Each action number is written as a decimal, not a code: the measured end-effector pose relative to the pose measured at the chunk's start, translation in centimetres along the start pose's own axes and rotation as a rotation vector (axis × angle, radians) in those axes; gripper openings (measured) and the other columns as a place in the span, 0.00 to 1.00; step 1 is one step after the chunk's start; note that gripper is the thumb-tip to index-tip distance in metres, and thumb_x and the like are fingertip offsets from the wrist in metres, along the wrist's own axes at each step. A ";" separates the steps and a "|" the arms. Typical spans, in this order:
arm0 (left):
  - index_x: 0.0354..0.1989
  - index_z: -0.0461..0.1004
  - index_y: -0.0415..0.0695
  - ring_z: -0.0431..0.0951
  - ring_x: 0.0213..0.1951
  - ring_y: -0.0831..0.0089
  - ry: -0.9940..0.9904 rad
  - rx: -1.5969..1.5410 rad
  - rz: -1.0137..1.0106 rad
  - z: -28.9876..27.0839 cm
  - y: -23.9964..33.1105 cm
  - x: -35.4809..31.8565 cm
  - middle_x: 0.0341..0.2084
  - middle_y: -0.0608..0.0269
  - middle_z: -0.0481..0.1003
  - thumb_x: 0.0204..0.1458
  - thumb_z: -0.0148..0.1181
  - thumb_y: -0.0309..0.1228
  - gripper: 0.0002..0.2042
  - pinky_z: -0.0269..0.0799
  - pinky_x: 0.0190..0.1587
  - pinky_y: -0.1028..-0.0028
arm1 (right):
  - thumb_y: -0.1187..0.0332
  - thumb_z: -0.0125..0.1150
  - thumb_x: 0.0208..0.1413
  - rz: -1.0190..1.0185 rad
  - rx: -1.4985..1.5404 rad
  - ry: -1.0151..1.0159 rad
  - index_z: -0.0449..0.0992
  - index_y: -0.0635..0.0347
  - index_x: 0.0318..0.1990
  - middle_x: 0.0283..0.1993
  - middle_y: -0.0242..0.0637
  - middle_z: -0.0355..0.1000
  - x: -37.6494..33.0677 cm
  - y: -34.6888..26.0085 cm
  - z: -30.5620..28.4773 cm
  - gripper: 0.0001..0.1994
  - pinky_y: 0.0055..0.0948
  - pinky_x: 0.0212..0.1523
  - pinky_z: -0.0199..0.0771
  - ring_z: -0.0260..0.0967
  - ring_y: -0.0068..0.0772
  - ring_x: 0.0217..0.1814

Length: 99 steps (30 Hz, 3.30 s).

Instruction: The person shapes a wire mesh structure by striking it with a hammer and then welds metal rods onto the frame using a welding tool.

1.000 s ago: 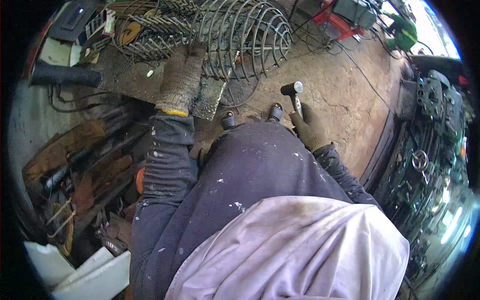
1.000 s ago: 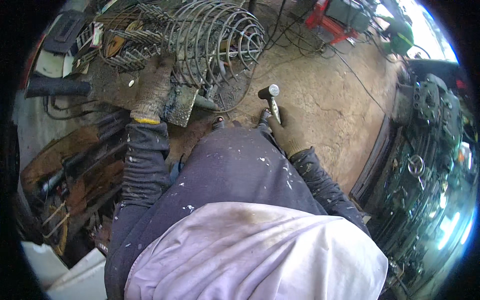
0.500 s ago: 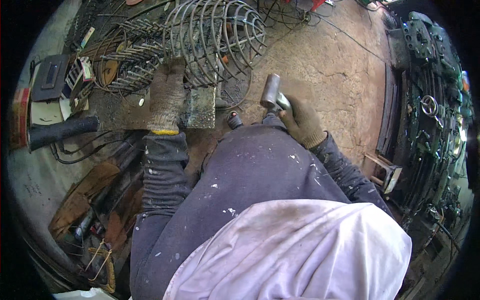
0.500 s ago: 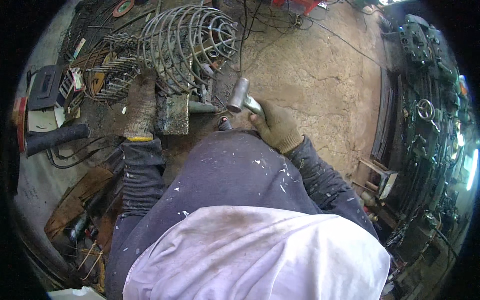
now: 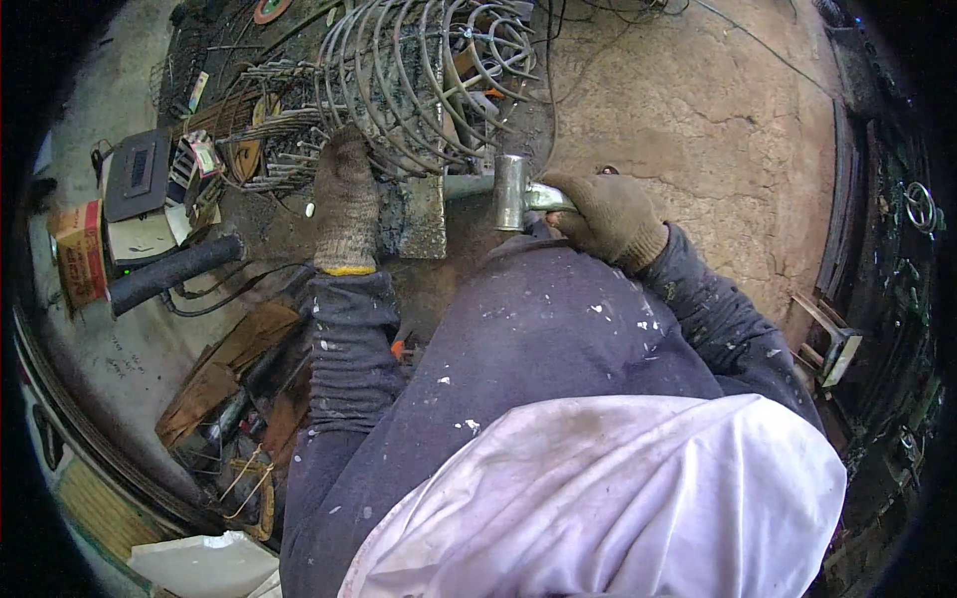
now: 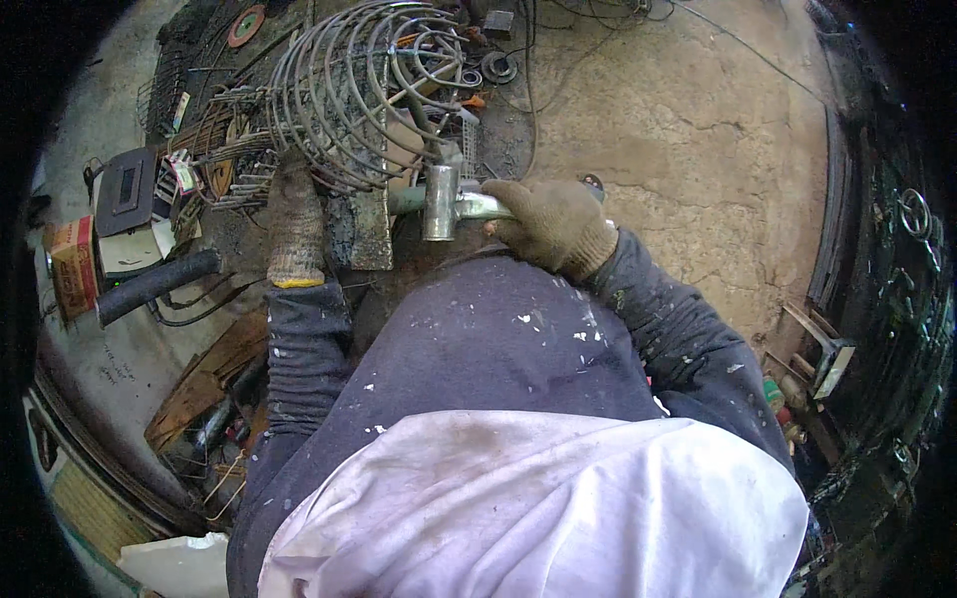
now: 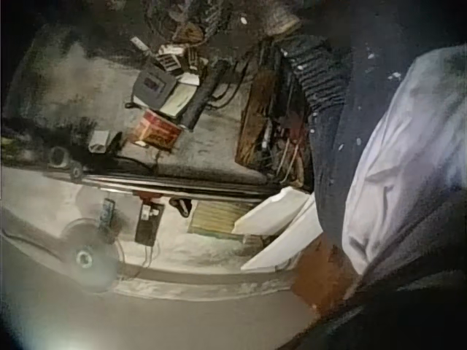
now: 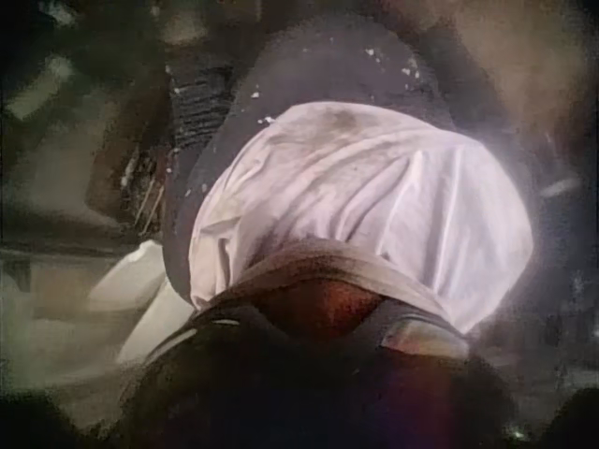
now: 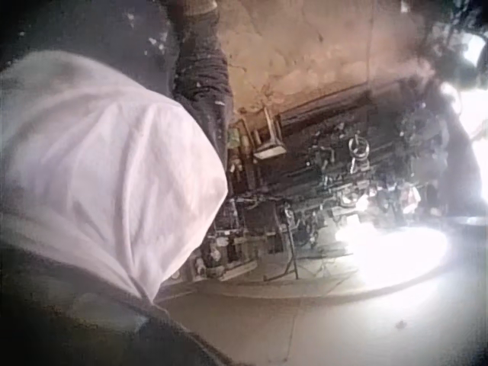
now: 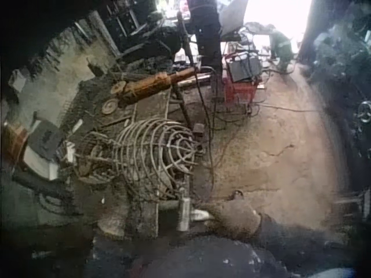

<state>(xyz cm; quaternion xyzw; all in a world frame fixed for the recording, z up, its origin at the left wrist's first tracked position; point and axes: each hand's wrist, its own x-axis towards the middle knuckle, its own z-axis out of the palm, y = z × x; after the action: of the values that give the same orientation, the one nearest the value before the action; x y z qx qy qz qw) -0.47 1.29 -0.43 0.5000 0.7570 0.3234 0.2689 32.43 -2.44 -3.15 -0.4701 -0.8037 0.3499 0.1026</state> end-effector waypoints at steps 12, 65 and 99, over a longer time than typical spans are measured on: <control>0.60 0.72 0.33 0.76 0.55 0.53 -0.018 0.061 0.046 -0.1 -0.8 0.4 0.54 0.43 0.77 0.69 0.46 0.58 0.35 0.68 0.60 0.61 | 0.56 0.67 0.57 -0.057 0.064 0.131 0.74 0.52 0.59 0.42 0.46 0.80 0.3 2.2 1.5 0.24 0.48 0.41 0.79 0.79 0.55 0.43; 0.65 0.68 0.33 0.77 0.57 0.55 -0.049 0.095 -0.089 -2.2 -4.6 1.1 0.56 0.44 0.76 0.68 0.49 0.58 0.36 0.71 0.61 0.63 | 0.57 0.66 0.57 -0.153 0.283 0.056 0.75 0.54 0.60 0.45 0.49 0.80 1.8 5.2 0.8 0.24 0.48 0.45 0.79 0.79 0.56 0.46; 0.65 0.69 0.33 0.74 0.61 0.50 -0.079 0.180 0.067 -0.6 0.3 -0.1 0.59 0.39 0.74 0.70 0.46 0.53 0.32 0.66 0.65 0.60 | 0.58 0.68 0.54 -0.150 0.085 0.132 0.75 0.51 0.55 0.36 0.45 0.79 -0.3 -1.3 2.5 0.22 0.49 0.37 0.79 0.80 0.52 0.39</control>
<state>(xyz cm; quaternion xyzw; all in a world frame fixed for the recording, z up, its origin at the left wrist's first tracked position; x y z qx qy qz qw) -0.73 1.18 0.20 0.5596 0.7547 0.2431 0.2413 30.44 -4.28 -4.05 -0.4260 -0.8125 0.3436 0.2009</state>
